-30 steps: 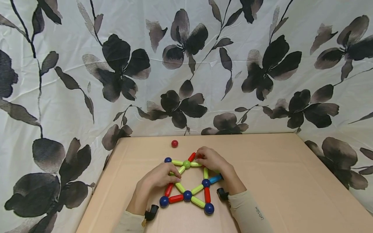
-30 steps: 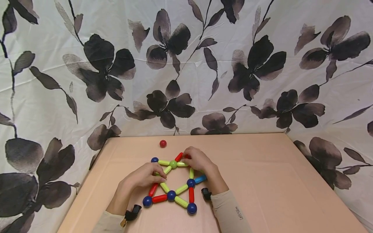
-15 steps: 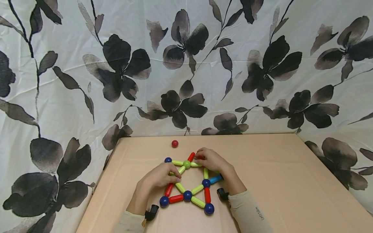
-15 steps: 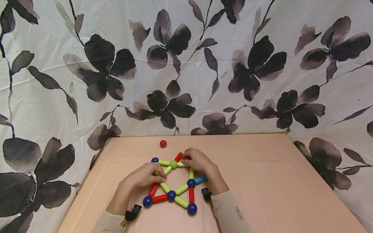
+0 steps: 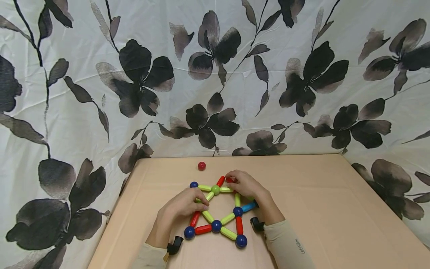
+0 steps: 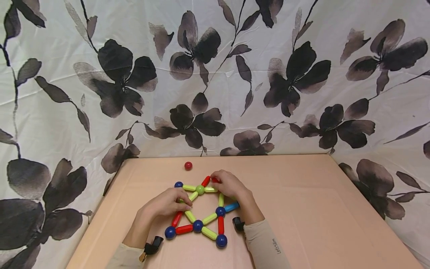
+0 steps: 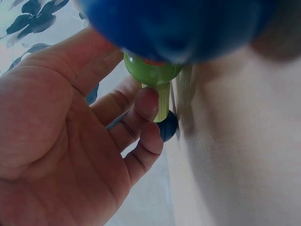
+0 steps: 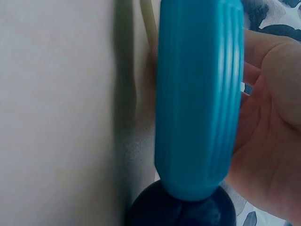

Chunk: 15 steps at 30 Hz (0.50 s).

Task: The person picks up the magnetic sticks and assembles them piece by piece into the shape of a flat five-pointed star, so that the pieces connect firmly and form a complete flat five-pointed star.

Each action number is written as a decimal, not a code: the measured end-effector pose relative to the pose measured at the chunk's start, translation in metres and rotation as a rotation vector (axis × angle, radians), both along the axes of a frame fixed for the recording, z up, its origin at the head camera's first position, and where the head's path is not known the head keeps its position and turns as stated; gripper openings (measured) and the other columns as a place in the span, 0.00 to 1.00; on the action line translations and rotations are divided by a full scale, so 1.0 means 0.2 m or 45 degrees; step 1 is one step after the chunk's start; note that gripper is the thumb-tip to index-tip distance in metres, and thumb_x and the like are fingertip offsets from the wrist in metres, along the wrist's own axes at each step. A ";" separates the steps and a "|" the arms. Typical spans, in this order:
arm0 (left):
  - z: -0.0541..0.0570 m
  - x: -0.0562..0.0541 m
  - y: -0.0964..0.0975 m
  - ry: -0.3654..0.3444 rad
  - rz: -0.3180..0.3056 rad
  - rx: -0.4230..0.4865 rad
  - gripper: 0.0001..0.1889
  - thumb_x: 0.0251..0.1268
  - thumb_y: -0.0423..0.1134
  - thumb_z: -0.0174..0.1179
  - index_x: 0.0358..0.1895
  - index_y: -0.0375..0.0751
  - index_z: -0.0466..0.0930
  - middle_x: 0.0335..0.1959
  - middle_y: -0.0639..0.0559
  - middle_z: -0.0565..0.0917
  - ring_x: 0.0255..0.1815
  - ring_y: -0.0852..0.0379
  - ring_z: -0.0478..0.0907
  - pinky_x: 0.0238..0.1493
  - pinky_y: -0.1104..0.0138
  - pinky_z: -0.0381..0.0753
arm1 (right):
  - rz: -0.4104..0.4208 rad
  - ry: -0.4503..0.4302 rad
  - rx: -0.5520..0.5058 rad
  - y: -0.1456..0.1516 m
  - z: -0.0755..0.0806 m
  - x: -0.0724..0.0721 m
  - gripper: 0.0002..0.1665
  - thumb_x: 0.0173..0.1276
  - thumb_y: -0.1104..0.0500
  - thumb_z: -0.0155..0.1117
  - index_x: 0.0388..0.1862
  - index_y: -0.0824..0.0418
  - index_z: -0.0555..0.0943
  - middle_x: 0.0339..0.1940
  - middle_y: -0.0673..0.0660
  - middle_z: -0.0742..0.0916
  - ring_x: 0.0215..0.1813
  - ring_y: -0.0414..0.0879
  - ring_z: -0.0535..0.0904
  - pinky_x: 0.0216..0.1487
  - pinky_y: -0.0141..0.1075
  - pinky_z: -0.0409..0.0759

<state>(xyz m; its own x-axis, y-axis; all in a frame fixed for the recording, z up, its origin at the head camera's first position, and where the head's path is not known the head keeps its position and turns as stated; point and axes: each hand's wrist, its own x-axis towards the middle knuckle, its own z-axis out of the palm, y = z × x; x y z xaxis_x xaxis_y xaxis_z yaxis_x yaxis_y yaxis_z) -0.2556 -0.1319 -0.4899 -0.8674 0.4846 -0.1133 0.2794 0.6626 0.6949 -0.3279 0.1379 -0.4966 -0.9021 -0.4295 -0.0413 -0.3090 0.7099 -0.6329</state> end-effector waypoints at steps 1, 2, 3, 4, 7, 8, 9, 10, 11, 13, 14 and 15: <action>0.00 0.00 0.00 0.004 -0.004 0.003 0.04 0.68 0.42 0.70 0.40 0.51 0.93 0.45 0.58 0.84 0.50 0.57 0.77 0.58 0.54 0.79 | 0.000 -0.001 0.001 0.00 0.00 0.00 0.18 0.75 0.55 0.67 0.61 0.56 0.84 0.43 0.53 0.85 0.38 0.45 0.79 0.40 0.36 0.82; 0.00 0.00 0.00 0.004 -0.006 0.004 0.04 0.68 0.42 0.70 0.40 0.50 0.93 0.45 0.57 0.84 0.50 0.57 0.77 0.58 0.54 0.79 | 0.001 -0.002 -0.002 0.00 0.00 0.00 0.16 0.76 0.55 0.67 0.59 0.56 0.84 0.42 0.53 0.84 0.37 0.45 0.79 0.39 0.36 0.81; 0.00 0.00 0.00 0.007 -0.009 0.009 0.04 0.68 0.41 0.71 0.40 0.50 0.93 0.45 0.57 0.84 0.50 0.56 0.77 0.57 0.54 0.79 | 0.004 -0.005 -0.008 0.00 -0.01 0.00 0.14 0.76 0.55 0.67 0.57 0.56 0.84 0.40 0.53 0.84 0.36 0.45 0.79 0.38 0.36 0.81; 0.00 0.00 0.00 0.004 -0.009 0.011 0.04 0.68 0.41 0.71 0.40 0.50 0.93 0.45 0.57 0.84 0.50 0.56 0.77 0.57 0.54 0.79 | 0.004 -0.013 -0.015 0.00 -0.01 -0.01 0.13 0.76 0.55 0.67 0.55 0.56 0.85 0.38 0.52 0.84 0.35 0.46 0.79 0.37 0.36 0.81; 0.00 0.00 0.00 0.001 -0.013 0.018 0.04 0.67 0.41 0.71 0.40 0.50 0.93 0.44 0.57 0.83 0.49 0.56 0.77 0.56 0.54 0.78 | -0.010 -0.024 -0.023 0.00 -0.01 0.00 0.12 0.76 0.55 0.66 0.55 0.55 0.84 0.39 0.53 0.85 0.36 0.47 0.80 0.38 0.38 0.83; 0.00 0.00 0.00 -0.005 -0.008 0.015 0.04 0.67 0.41 0.71 0.40 0.50 0.93 0.44 0.57 0.83 0.49 0.56 0.77 0.56 0.55 0.79 | -0.021 -0.019 -0.020 0.00 0.00 0.00 0.14 0.76 0.55 0.66 0.57 0.55 0.84 0.42 0.53 0.86 0.38 0.47 0.81 0.41 0.40 0.84; 0.00 0.00 -0.01 -0.004 -0.008 0.012 0.04 0.67 0.42 0.71 0.40 0.50 0.93 0.44 0.57 0.83 0.49 0.56 0.77 0.56 0.55 0.79 | -0.031 -0.004 -0.009 0.00 0.00 0.00 0.15 0.77 0.55 0.66 0.59 0.56 0.83 0.45 0.53 0.86 0.42 0.48 0.82 0.44 0.42 0.85; 0.00 0.00 -0.01 -0.002 -0.009 0.011 0.04 0.67 0.42 0.71 0.40 0.50 0.93 0.44 0.57 0.83 0.49 0.57 0.77 0.55 0.55 0.79 | -0.049 0.013 0.002 0.00 0.02 0.01 0.17 0.77 0.54 0.66 0.61 0.55 0.82 0.49 0.54 0.87 0.46 0.49 0.82 0.49 0.45 0.85; 0.00 0.00 -0.01 0.004 -0.011 0.010 0.04 0.67 0.42 0.71 0.40 0.50 0.93 0.44 0.57 0.83 0.49 0.56 0.77 0.55 0.56 0.79 | -0.060 0.039 0.009 0.00 0.04 0.02 0.19 0.77 0.54 0.66 0.63 0.55 0.82 0.53 0.55 0.86 0.50 0.50 0.82 0.53 0.47 0.85; 0.00 -0.01 -0.01 0.006 -0.013 0.005 0.04 0.67 0.42 0.71 0.40 0.50 0.93 0.44 0.58 0.84 0.49 0.57 0.77 0.55 0.57 0.79 | -0.077 0.097 0.030 -0.01 0.08 0.04 0.22 0.77 0.52 0.66 0.66 0.54 0.81 0.62 0.55 0.85 0.59 0.53 0.81 0.61 0.51 0.82; 0.00 -0.01 0.00 0.013 -0.017 0.001 0.04 0.67 0.42 0.71 0.40 0.51 0.93 0.44 0.58 0.84 0.49 0.57 0.78 0.55 0.57 0.79 | -0.077 0.128 0.037 -0.02 0.11 0.05 0.22 0.77 0.52 0.66 0.67 0.54 0.80 0.65 0.55 0.84 0.62 0.53 0.80 0.64 0.53 0.81; 0.00 -0.01 0.00 0.023 -0.024 0.001 0.04 0.67 0.42 0.71 0.40 0.50 0.93 0.44 0.58 0.84 0.49 0.57 0.78 0.54 0.57 0.79 | -0.068 0.161 0.042 -0.02 0.14 0.06 0.23 0.77 0.52 0.66 0.67 0.54 0.80 0.67 0.55 0.83 0.65 0.54 0.79 0.66 0.54 0.80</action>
